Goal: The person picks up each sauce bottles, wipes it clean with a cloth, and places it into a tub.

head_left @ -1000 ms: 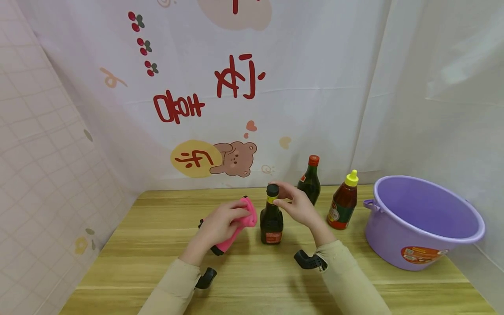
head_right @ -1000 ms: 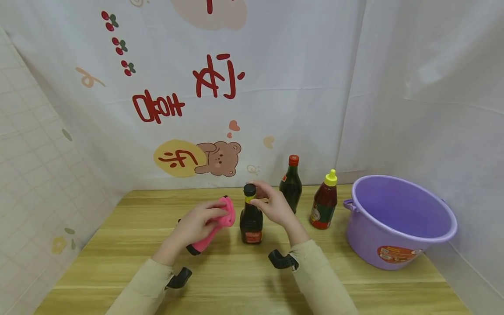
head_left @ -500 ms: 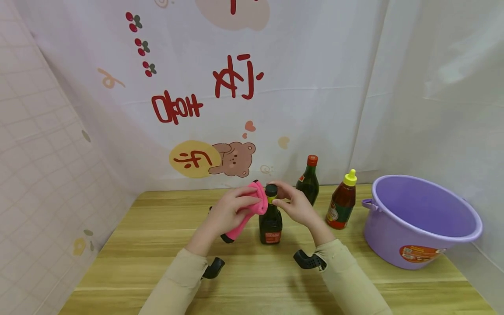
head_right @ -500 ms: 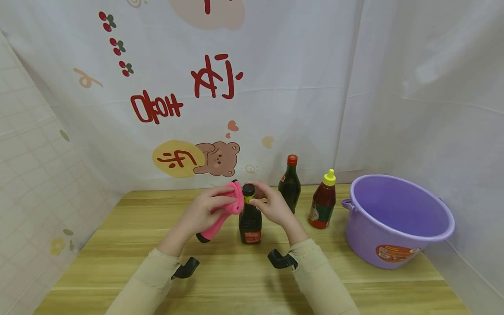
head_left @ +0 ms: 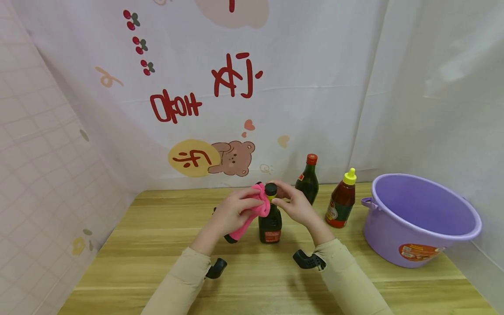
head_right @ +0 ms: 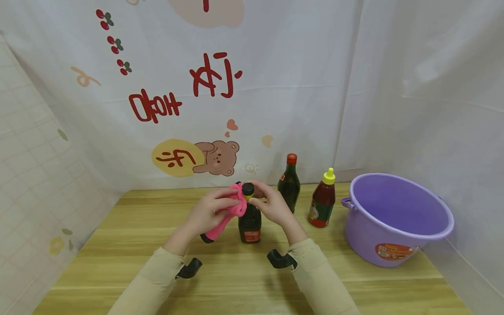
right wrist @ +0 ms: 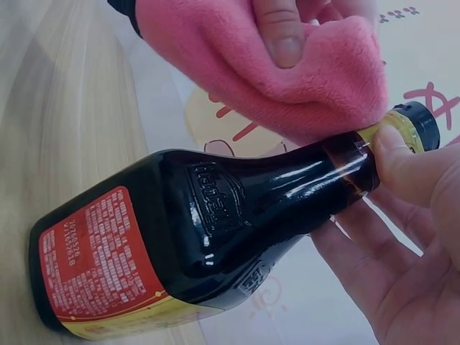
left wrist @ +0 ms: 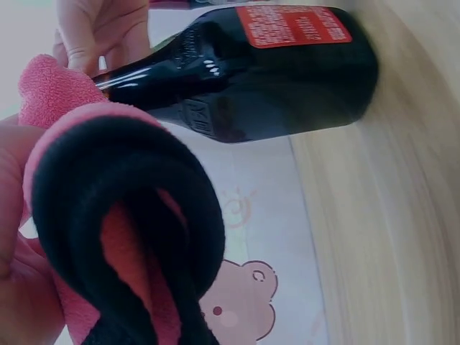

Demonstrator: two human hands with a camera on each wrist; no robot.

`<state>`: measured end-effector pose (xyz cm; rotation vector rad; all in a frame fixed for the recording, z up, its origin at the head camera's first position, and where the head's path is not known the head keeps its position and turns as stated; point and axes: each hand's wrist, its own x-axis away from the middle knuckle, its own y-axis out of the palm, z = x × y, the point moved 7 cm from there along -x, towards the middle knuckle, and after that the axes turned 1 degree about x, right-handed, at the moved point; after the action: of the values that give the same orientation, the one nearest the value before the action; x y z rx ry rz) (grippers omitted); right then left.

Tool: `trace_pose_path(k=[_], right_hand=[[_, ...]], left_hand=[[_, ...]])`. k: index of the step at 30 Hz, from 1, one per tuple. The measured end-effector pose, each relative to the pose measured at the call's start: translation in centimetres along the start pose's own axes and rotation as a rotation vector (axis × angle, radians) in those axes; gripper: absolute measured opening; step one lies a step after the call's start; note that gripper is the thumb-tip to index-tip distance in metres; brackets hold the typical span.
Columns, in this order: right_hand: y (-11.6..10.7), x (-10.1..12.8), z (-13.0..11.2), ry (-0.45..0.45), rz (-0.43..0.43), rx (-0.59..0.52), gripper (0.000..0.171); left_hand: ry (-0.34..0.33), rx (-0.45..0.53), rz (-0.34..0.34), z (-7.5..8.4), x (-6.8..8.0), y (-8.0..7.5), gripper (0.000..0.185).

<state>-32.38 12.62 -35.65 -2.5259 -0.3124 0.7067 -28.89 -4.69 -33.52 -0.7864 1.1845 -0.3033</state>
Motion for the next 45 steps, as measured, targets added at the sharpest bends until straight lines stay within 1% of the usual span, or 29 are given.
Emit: trace_pose_path(k=[6, 14, 21, 25, 33, 40, 45], right_hand=[[0.0, -0.1, 0.2, 0.019, -0.001, -0.007, 0.047], [0.2, 0.0, 0.3, 0.053, -0.009, -0.014, 0.048], [0.3, 0.1, 0.3, 0.013, 0.003, -0.003, 0.047], [0.3, 0.0, 0.4, 0.009, 0.003, -0.002, 0.048], [0.4, 0.0, 0.5, 0.012, 0.004, -0.004, 0.049], [0.3, 0.1, 0.5, 0.014, 0.005, -0.011, 0.049], [0.2, 0.2, 0.4, 0.007, 0.012, 0.002, 0.049]], left_hand=[[0.008, 0.007, -0.027, -0.3, 0.3, 0.6, 0.026], [0.032, 0.005, -0.08, -0.7, 1.3, 1.7, 0.024], [0.015, 0.003, -0.12, -0.8, 2.1, 2.1, 0.023], [0.004, -0.002, -0.145, -0.9, 2.4, 2.2, 0.023], [0.047, 0.022, -0.136, -1.0, 3.0, 2.4, 0.024], [0.05, 0.032, -0.154, -1.1, 3.7, 2.8, 0.024], [0.036, 0.032, -0.169, -1.3, 4.0, 2.9, 0.024]])
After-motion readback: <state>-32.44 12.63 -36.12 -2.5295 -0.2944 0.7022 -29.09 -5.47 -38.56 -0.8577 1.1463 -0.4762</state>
